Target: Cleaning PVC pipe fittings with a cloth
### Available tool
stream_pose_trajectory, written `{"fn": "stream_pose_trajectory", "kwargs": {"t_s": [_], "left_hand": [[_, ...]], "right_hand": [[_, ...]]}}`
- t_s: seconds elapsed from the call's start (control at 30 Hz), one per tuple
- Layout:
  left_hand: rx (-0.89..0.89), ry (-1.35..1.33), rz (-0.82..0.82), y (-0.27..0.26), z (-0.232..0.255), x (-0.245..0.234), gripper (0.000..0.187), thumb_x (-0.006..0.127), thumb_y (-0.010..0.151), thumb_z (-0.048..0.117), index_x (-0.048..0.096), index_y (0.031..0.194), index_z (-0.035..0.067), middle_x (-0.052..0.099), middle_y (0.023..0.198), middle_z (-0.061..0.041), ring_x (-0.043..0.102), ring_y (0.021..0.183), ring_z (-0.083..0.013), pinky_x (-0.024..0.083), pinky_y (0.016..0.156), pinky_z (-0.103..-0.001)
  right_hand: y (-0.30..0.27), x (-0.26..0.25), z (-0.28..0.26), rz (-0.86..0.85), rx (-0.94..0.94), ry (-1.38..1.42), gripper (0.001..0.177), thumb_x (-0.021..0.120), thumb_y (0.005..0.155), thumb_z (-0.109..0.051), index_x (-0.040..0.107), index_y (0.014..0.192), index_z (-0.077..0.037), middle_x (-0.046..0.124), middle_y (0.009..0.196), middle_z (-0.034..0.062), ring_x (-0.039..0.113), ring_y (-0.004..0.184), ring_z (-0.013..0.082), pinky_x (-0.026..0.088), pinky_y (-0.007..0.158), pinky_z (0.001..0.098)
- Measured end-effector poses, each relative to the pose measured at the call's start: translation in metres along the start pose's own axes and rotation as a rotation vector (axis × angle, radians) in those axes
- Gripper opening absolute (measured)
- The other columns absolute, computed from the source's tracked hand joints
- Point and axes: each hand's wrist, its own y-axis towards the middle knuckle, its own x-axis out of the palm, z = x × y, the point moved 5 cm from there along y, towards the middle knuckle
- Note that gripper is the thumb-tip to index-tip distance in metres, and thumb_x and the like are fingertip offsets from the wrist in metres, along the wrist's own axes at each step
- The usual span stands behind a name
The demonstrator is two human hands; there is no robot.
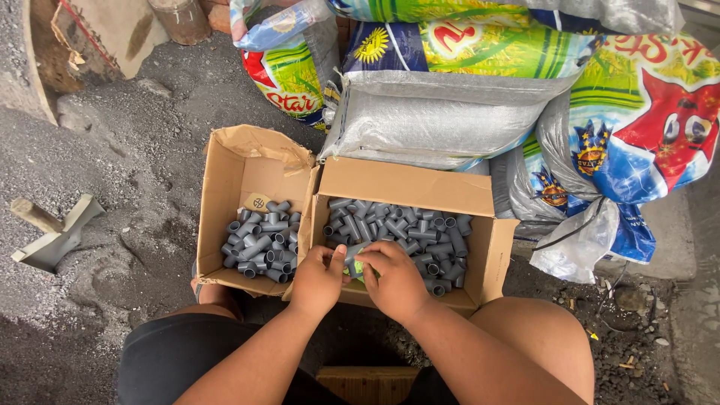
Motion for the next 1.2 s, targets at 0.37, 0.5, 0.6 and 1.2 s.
{"fn": "stream_pose_trajectory", "kwargs": {"t_s": [0.37, 0.5, 0.6, 1.2], "left_hand": [[-0.016, -0.553, -0.132, -0.001, -0.002, 0.021, 0.040, 0.045, 0.108, 0.023, 0.051, 0.133, -0.008, 0.067, 0.098, -0.024, 0.076, 0.071, -0.0259, 0.068, 0.070, -0.037], [0.003, -0.554, -0.223, -0.006, -0.004, 0.030, 0.044, 0.051, 0.106, 0.023, 0.053, 0.140, -0.005, 0.065, 0.101, -0.018, 0.077, 0.073, -0.0257, 0.068, 0.075, -0.039], [0.008, -0.579, -0.273, 0.005, -0.022, 0.046, 0.045, 0.050, 0.108, 0.024, 0.052, 0.141, -0.006, 0.063, 0.106, -0.015, 0.078, 0.085, -0.0286, 0.065, 0.084, -0.041], [0.038, -0.426, -0.209, 0.005, -0.011, 0.019, 0.042, 0.031, 0.109, 0.023, 0.056, 0.130, -0.004, 0.071, 0.083, -0.017, 0.076, 0.071, -0.0232, 0.068, 0.079, -0.039]], "right_hand": [[-0.008, 0.012, 0.026, 0.089, 0.025, 0.018, 0.020, 0.067, 0.086, -0.004, 0.078, 0.102, -0.012, 0.072, 0.094, 0.0081, 0.073, 0.081, 0.0305, 0.062, 0.062, 0.0372], [-0.004, 0.019, 0.052, 0.130, 0.068, 0.022, 0.019, 0.069, 0.085, -0.003, 0.077, 0.101, -0.010, 0.072, 0.094, 0.0088, 0.073, 0.079, 0.0305, 0.060, 0.058, 0.0352], [-0.001, 0.011, 0.040, 0.113, 0.106, 0.077, 0.020, 0.066, 0.086, 0.001, 0.077, 0.100, -0.008, 0.072, 0.094, 0.0092, 0.072, 0.078, 0.0272, 0.059, 0.061, 0.0339], [0.007, -0.015, 0.035, -0.011, 0.685, 0.474, 0.023, 0.070, 0.087, -0.002, 0.080, 0.107, -0.005, 0.078, 0.083, 0.0104, 0.066, 0.069, 0.0111, 0.054, 0.062, 0.0261]]}}
